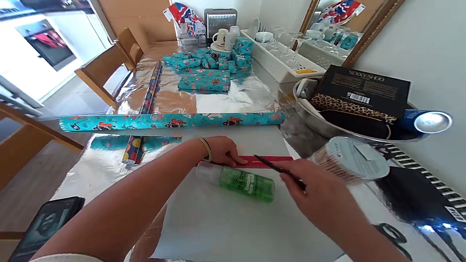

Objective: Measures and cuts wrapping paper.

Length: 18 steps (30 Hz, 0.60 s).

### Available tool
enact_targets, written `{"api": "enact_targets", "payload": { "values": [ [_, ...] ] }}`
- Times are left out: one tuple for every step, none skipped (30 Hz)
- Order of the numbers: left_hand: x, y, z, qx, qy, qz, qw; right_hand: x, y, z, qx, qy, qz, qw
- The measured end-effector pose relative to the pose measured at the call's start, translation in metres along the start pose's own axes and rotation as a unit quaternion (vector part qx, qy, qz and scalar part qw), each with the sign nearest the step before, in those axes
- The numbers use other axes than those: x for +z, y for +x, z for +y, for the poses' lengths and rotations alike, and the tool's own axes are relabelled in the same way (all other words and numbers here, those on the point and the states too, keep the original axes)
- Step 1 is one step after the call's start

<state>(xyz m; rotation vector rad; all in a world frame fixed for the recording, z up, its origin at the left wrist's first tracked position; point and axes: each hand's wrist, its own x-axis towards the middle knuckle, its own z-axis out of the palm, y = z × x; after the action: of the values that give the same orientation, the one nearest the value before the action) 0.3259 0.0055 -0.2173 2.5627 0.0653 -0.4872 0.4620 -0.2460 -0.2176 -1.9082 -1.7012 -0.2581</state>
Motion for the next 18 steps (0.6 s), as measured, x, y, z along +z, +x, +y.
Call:
{"api": "enact_targets", "payload": {
  "values": [
    [0.0,0.0,-0.002,0.007,0.002,0.002,1.0,0.012,0.002,-0.004,-0.01,0.019,-0.001,1.0],
    [0.001,0.001,-0.004,0.018,0.001,0.008,1.0,0.022,0.004,-0.008,-0.018,0.03,-0.001,0.999],
    [0.002,0.003,-0.007,0.028,0.004,0.013,1.0,0.03,0.006,-0.009,-0.025,0.037,-0.002,0.999],
    [0.002,0.004,-0.009,0.031,0.011,0.013,0.999,0.036,0.009,-0.009,-0.032,0.045,-0.004,0.998],
    [0.002,0.005,-0.01,0.03,0.014,0.01,0.999,0.04,0.011,-0.008,-0.039,0.055,-0.009,0.998],
    [0.003,0.006,-0.011,0.031,0.016,0.01,0.999,0.043,0.012,-0.006,-0.046,0.068,-0.015,0.997],
    [0.003,0.006,-0.011,0.03,0.013,0.009,0.999,0.044,0.012,-0.003,-0.052,0.086,-0.021,0.995],
    [0.002,0.005,-0.008,0.022,0.008,0.005,1.0,0.043,0.011,-0.001,-0.06,0.111,-0.028,0.992],
    [0.001,0.004,-0.005,0.014,0.0,0.0,1.0,0.04,0.009,0.001,-0.07,0.143,-0.034,0.987],
    [-0.001,0.003,-0.002,0.007,-0.004,-0.003,1.0,0.036,0.006,0.002,-0.077,0.184,-0.044,0.979],
    [-0.002,0.001,0.001,0.003,-0.006,-0.005,1.0,0.032,0.004,0.003,-0.083,0.232,-0.059,0.967],
    [-0.002,0.001,0.002,0.001,-0.01,-0.005,1.0,0.03,0.002,0.002,-0.089,0.278,-0.071,0.954],
    [-0.002,0.0,0.003,-0.001,-0.015,-0.003,1.0,0.029,0.0,0.001,-0.099,0.308,-0.08,0.943],
    [-0.003,0.0,0.004,-0.006,-0.02,-0.005,1.0,0.029,-0.001,-0.001,-0.115,0.328,-0.093,0.933],
    [-0.003,0.0,0.005,-0.01,-0.023,-0.007,1.0,0.031,-0.003,-0.004,-0.135,0.343,-0.107,0.923],
    [-0.003,0.0,0.006,-0.01,-0.024,-0.007,1.0,0.033,-0.004,-0.008,-0.16,0.354,-0.125,0.913],
    [-0.003,0.0,0.005,-0.007,-0.022,-0.006,1.0,0.035,-0.006,-0.013,-0.185,0.357,-0.142,0.904],
    [-0.003,0.0,0.005,-0.004,-0.02,-0.006,1.0,0.038,-0.007,-0.017,-0.207,0.357,-0.156,0.897]
  ]
}}
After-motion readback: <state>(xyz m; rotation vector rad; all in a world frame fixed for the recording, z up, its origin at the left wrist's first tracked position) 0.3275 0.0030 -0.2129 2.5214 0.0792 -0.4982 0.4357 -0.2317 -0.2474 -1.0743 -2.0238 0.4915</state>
